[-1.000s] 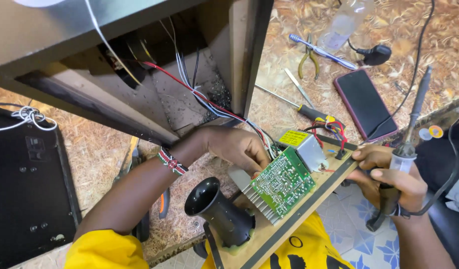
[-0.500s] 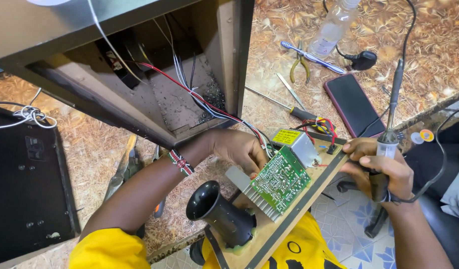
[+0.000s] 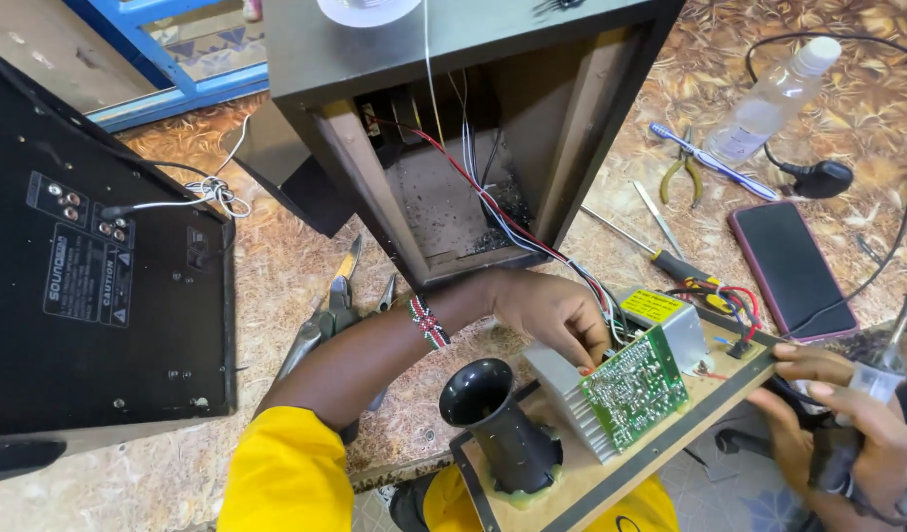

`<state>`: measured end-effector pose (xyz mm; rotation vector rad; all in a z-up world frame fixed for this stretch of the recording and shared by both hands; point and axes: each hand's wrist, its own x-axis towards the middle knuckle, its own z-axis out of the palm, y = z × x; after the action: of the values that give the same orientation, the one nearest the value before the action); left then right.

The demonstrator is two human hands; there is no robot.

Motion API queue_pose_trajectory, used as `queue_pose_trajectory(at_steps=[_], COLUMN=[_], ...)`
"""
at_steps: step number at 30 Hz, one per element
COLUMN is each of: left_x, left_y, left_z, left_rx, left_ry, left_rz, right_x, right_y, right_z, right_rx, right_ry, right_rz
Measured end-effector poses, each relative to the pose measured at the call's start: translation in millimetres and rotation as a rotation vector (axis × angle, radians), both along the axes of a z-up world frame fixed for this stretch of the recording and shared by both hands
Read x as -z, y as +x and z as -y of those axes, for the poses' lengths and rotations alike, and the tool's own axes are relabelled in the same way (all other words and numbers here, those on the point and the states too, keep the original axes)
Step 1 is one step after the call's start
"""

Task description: Soldering components onto a circuit board and assembling a speaker system at a repair bench.

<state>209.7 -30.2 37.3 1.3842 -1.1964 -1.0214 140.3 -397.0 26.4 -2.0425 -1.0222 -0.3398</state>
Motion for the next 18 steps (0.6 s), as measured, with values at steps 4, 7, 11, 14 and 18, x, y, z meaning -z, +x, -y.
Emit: queue_pose_trajectory(at_steps=[4, 7, 11, 14, 18], left_x=[2, 2, -3, 1, -5], left_y=[0, 1, 2, 4, 3], left_z=[-5, -9, -14, -10, -11], left_rx=[-0.031, -0.055, -0.1, -0.049, -0.036], left_ry=[-0.03, -0.022, 0.005, -0.031, -0.043], left_rz=[-0.05, -0.07, 0.01, -0.048, -0.042], right_x=[-8, -15, -18, -27, -27], right_y=[9, 20, 27, 19, -2], right_z=[-24, -29, -26, -22, -24], right_rx=[0.084, 0.066, 0.051, 0.064, 0.08], right_ry=[0.085, 0.091, 0.044, 0.029, 0.087], right_rz=[0.177, 0.196, 0.108, 0.052, -0.093])
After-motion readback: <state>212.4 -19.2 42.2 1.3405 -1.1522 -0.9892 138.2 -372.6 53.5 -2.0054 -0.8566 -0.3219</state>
